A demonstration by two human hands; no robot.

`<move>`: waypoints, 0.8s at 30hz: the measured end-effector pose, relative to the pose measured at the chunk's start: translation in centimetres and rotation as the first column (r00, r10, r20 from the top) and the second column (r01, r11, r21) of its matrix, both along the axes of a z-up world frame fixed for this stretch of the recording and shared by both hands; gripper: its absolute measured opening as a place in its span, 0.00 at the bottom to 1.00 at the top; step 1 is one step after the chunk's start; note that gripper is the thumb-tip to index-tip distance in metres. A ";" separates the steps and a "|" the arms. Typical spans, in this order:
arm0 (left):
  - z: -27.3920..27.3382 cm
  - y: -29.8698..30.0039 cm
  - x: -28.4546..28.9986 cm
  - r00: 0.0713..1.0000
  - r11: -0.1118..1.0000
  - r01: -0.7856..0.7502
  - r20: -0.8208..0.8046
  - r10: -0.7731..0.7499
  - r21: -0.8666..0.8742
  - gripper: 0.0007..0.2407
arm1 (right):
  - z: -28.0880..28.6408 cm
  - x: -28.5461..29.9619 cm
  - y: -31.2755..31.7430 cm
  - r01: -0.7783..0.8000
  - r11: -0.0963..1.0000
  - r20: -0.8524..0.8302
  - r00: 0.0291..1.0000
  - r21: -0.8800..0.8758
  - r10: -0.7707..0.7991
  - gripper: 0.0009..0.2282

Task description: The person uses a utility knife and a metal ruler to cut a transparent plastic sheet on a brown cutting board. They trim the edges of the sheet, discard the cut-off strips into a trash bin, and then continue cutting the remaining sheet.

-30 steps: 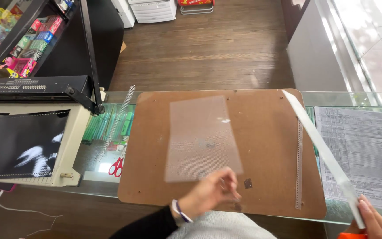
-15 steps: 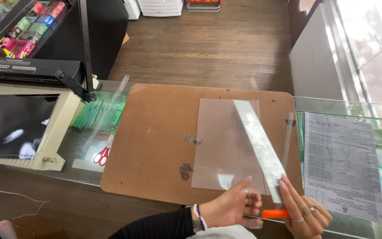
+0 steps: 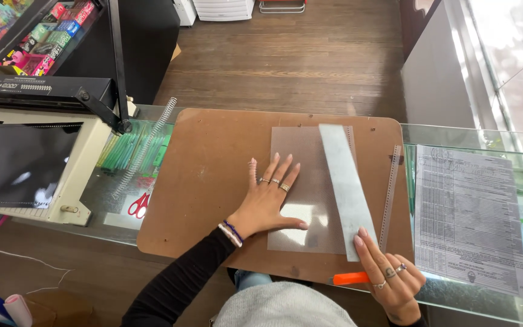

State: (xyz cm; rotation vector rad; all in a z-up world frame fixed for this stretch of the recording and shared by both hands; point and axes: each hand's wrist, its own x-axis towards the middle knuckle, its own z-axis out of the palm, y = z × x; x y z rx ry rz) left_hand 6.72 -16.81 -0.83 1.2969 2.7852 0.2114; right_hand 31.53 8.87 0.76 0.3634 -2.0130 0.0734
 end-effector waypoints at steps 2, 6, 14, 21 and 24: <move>-0.4 -0.3 -0.9 0.996 0.991 0.072 0.069 -0.065 -0.110 0.70 | 0.2 -0.8 0.3 0.001 0.999 -0.017 1.000 0.035 0.000 0.07; 0.7 -1.9 -1.7 0.984 0.990 0.074 0.171 -0.053 -0.121 0.69 | -1.5 -2.4 0.6 0.021 0.999 -0.005 1.000 0.029 -0.021 0.10; 0.1 -1.2 -4.1 0.985 0.998 0.067 0.163 -0.062 -0.022 0.65 | -9.7 -1.9 -0.5 0.121 0.985 0.370 0.915 0.125 -0.159 0.21; -4.2 9.2 -10.6 0.995 0.947 0.101 -0.038 -0.093 0.304 0.39 | -10.0 -0.2 -1.4 0.108 0.990 0.461 0.877 0.091 -0.138 0.18; -5.6 11.4 -12.8 0.975 0.956 0.147 -0.199 -0.097 0.256 0.40 | -7.2 1.9 -2.5 0.111 0.994 0.466 0.880 -0.023 -0.088 0.17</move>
